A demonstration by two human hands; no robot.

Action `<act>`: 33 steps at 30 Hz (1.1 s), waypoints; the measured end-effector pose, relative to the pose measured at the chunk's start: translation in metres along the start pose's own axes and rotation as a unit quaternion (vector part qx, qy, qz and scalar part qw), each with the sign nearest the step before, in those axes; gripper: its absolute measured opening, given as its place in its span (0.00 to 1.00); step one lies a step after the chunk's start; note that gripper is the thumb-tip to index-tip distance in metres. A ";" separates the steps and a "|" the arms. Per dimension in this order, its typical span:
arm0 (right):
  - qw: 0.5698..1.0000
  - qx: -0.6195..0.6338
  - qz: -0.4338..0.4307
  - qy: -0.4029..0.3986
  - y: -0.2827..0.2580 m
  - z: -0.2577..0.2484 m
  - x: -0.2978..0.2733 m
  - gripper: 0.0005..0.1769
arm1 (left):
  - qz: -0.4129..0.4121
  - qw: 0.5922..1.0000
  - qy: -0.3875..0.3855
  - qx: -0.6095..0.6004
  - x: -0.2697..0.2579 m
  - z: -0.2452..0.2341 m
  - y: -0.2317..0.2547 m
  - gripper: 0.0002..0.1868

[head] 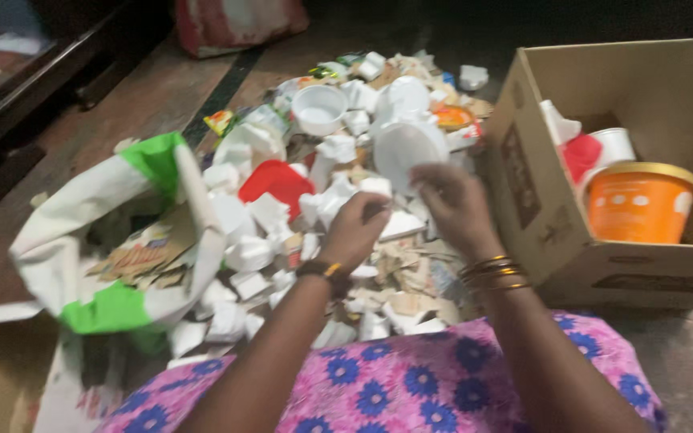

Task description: The person sorts a mixed pile of waste on the floor, separating items by hand into different containers. They pick up plastic cups, lids, and food wrappers, placing them into a cardboard box or a green-and-white sack. The task involves repeated picking, inspecting, and placing of small items.

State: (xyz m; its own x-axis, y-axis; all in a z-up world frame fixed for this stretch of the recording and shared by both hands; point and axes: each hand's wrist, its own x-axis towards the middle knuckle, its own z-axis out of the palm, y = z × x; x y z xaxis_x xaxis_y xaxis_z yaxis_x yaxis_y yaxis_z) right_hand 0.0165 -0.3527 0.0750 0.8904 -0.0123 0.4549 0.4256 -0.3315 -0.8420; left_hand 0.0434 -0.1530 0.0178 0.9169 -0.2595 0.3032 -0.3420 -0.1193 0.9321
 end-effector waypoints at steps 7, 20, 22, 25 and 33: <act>0.983 -0.056 0.015 -0.173 0.013 0.105 -0.047 0.11 | -0.122 0.966 0.059 0.221 -0.120 -0.123 -0.053 0.23; 0.939 -0.190 -0.056 -0.280 0.032 0.121 -0.064 0.22 | -0.249 0.837 -0.007 0.487 -0.097 -0.081 -0.054 0.35; 0.934 -0.211 -0.081 -0.278 0.030 0.122 -0.063 0.27 | -0.218 0.821 0.028 0.526 -0.098 -0.079 -0.051 0.23; 0.935 -0.214 -0.069 -0.276 0.030 0.122 -0.064 0.32 | -0.217 0.831 0.027 0.511 -0.097 -0.078 -0.051 0.14; 0.952 -0.222 -0.029 -0.209 0.043 0.117 -0.064 0.33 | -0.150 0.852 0.094 0.493 -0.095 -0.086 -0.056 0.15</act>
State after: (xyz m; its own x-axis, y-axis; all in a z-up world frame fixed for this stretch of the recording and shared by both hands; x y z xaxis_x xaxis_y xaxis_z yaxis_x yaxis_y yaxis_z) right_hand -0.0031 -0.2562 -0.0243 0.8937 0.3629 0.2637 0.4478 -0.6872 -0.5720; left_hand -0.0072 -0.0395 -0.0462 0.9787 0.0709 0.1926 -0.0083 -0.9239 0.3825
